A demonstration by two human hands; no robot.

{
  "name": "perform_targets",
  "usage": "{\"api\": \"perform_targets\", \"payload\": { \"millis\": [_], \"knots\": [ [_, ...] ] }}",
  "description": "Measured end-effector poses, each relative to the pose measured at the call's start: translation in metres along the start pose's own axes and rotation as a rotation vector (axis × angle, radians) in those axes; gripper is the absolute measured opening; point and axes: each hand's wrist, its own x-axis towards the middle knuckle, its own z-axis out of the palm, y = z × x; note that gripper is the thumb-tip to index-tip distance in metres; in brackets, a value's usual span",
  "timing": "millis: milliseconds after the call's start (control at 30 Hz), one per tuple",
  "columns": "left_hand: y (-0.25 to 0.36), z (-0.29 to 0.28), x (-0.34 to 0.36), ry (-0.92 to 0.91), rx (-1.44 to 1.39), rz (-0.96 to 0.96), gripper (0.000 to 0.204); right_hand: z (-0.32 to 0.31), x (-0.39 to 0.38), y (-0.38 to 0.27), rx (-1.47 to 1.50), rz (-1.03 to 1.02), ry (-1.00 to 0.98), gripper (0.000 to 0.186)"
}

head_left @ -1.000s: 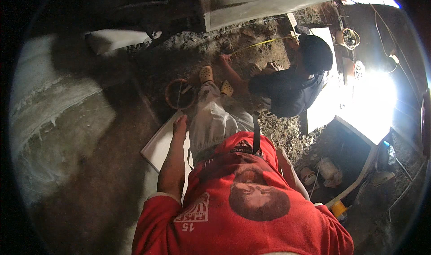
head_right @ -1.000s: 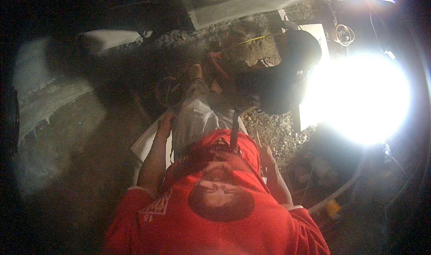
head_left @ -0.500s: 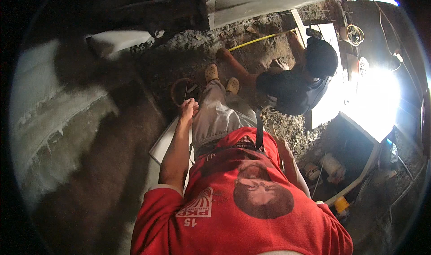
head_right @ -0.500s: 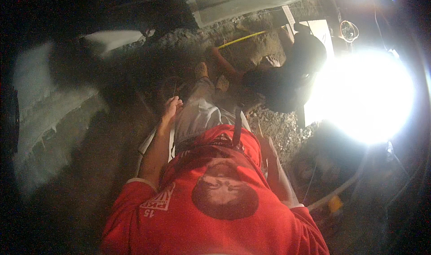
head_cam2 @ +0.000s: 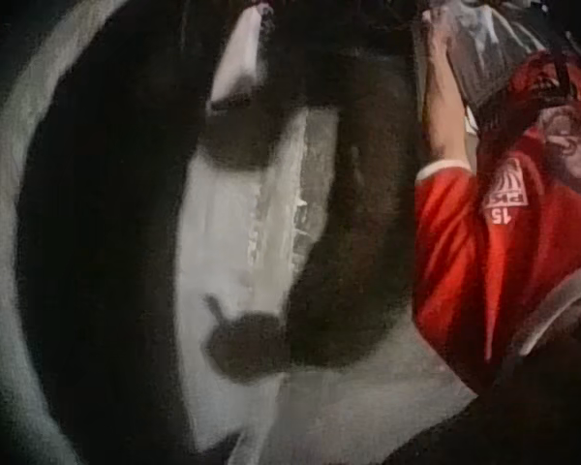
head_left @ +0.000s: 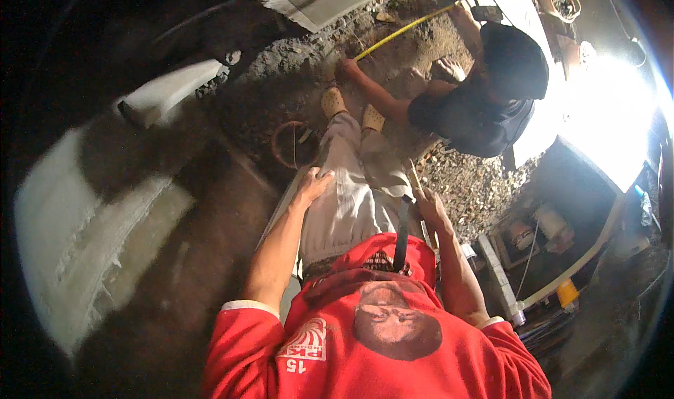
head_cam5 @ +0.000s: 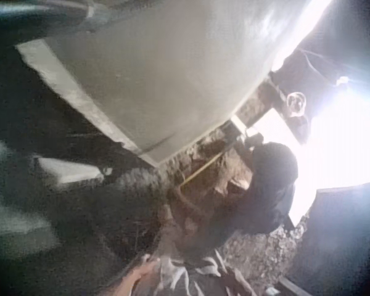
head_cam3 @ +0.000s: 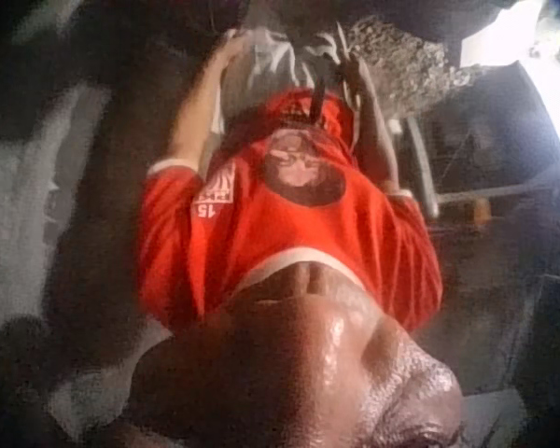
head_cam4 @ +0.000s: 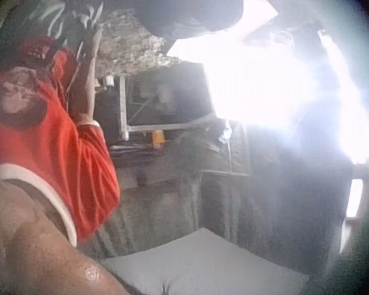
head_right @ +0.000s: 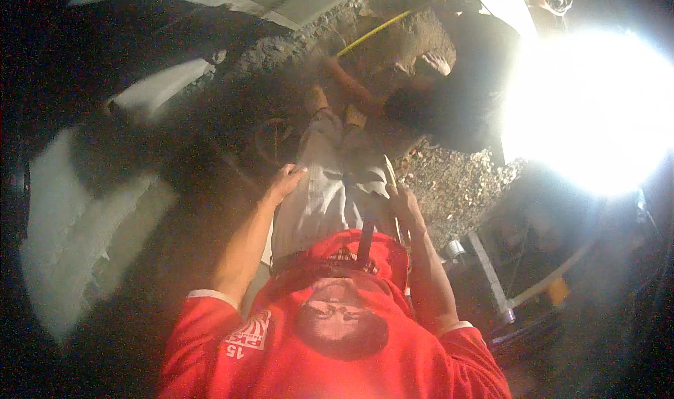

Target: The person measures and marks the floor using a tape measure and string line, then uses a hammer to tap tiles into place. They adjust the string line and continue positioning tiles along the marked boundary.

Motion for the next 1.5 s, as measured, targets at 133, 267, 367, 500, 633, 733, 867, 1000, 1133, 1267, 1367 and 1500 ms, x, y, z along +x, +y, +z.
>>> {"api": "perform_targets", "payload": {
  "millis": [133, 267, 367, 500, 633, 733, 867, 1000, 1133, 1267, 1367, 1500],
  "knots": [
    [0.006, 0.012, 0.021, -0.074, 0.369, -0.012, 0.09, 0.025, 0.01, -0.016, 0.045, -0.21, -0.02, 0.047],
    [0.003, 0.041, 0.03, -0.132, 0.481, -0.051, 0.087, 0.044, 0.007, -0.015, -0.078, -0.114, -0.031, 0.046],
    [0.005, 0.053, 0.024, -0.08, 0.596, -0.069, 0.078, 0.053, 0.009, -0.016, -0.103, 0.018, -0.054, 0.046],
    [0.011, 0.052, 0.02, -0.02, 0.575, 0.056, 0.069, 0.05, 0.01, -0.023, -0.099, 0.15, -0.111, 0.043],
    [0.009, 0.046, 0.023, -0.026, 0.554, 0.014, 0.067, 0.044, 0.006, -0.035, -0.106, -0.102, -0.042, 0.04],
    [0.007, 0.047, 0.022, -0.009, 0.543, 0.041, 0.065, 0.045, 0.008, -0.037, -0.075, -0.014, -0.067, 0.039],
    [0.009, 0.049, 0.021, 0.0, 0.519, 0.046, 0.066, 0.052, 0.012, -0.031, -0.083, 0.172, -0.117, 0.038],
    [0.017, 0.048, 0.022, 0.007, 0.524, -0.001, 0.065, 0.055, 0.014, -0.026, 0.002, 0.134, -0.086, 0.036],
    [0.021, 0.049, 0.021, 0.028, 0.56, 0.022, 0.063, 0.054, 0.014, -0.025, 0.008, 0.101, -0.092, 0.035],
    [0.019, 0.049, 0.023, 0.025, 0.521, -0.002, 0.063, 0.052, 0.016, -0.027, -0.022, 0.123, -0.128, 0.036],
    [0.017, 0.05, 0.024, 0.03, 0.536, 0.03, 0.063, 0.052, 0.016, -0.027, 0.007, 0.17, -0.126, 0.035],
    [0.015, 0.048, 0.024, 0.034, 0.491, 0.013, 0.059, 0.052, 0.016, -0.025, 0.012, 0.173, -0.109, 0.034]
  ]
}}
